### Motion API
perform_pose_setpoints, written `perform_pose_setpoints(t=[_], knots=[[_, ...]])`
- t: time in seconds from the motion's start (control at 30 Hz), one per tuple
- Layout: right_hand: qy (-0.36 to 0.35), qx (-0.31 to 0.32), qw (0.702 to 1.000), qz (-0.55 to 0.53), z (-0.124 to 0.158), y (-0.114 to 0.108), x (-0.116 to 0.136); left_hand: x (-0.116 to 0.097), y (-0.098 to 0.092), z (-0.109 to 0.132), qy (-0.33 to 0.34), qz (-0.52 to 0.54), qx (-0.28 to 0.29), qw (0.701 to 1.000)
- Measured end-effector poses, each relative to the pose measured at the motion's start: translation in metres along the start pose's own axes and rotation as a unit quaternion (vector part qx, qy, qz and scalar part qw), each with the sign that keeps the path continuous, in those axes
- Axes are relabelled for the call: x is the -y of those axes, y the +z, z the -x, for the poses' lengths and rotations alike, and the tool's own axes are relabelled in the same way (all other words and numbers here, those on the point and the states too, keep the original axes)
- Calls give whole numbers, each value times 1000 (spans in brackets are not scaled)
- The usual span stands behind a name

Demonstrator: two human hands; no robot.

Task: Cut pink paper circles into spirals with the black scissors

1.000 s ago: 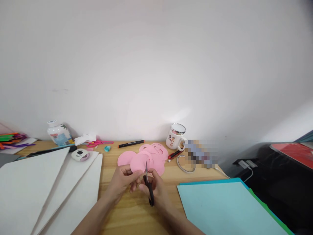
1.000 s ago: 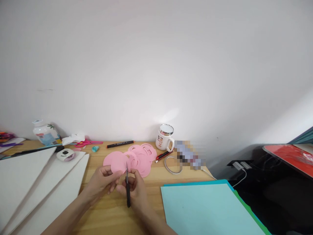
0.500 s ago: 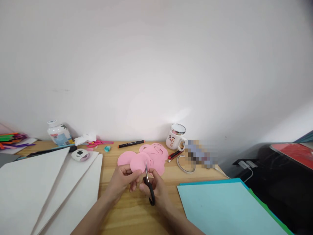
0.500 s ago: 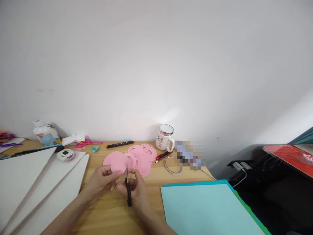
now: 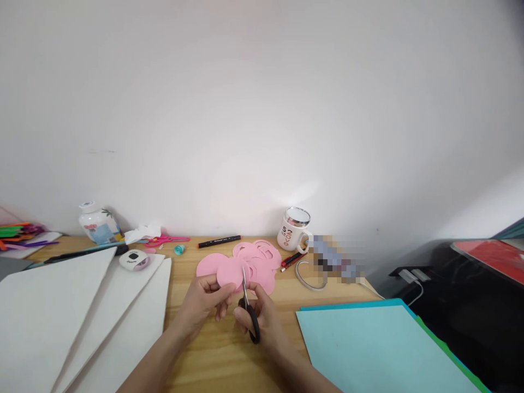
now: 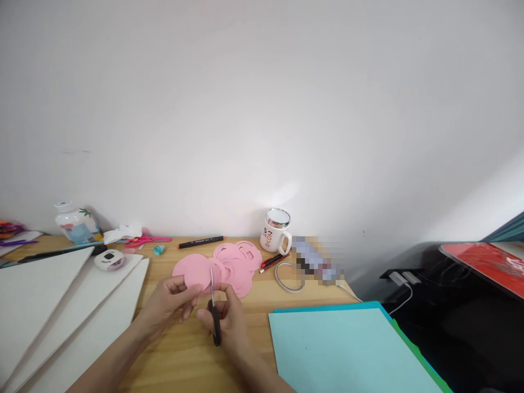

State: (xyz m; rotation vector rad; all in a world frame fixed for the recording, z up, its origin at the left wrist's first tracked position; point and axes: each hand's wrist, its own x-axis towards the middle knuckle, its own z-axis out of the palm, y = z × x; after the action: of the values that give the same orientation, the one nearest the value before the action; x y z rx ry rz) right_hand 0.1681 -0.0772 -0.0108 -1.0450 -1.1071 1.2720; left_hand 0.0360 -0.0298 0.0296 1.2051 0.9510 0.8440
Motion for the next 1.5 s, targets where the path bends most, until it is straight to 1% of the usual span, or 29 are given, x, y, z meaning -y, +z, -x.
perform_pose_setpoints(t=[0.23,0.43,0.5,0.63,0.7,0.83,1.0,1.17,1.3,1.5], knots=[[-8,-2,1000,14,0,-1,-3,0,0,0,3,0,-4,1000],[0,-10,1000,7,0,-1,-5,1,-2,-1,7,2,-4,1000],[0,-12,1000,-7,-1,0,-4,2,-1,0,7,0,4,1000],[-37,12,997,-68,-2,1,1,1,1,1,-2,0,39,999],[-43,10,996,-74,-3,1,3,1,2,1,-6,2,49,999],[-31,-5,998,-58,-3,0,4,-1,2,2,-5,-4,40,999],[-31,0,998,-57,-2,-1,5,-2,2,3,-2,-4,41,999],[-27,8,998,-49,-1,-2,6,1,0,0,12,-7,26,1000],[-21,13,999,-40,-1,-2,6,2,-1,-1,9,-12,23,1000],[-6,-7,1000,-9,-2,-1,5,1,-4,-1,16,-4,18,1000]])
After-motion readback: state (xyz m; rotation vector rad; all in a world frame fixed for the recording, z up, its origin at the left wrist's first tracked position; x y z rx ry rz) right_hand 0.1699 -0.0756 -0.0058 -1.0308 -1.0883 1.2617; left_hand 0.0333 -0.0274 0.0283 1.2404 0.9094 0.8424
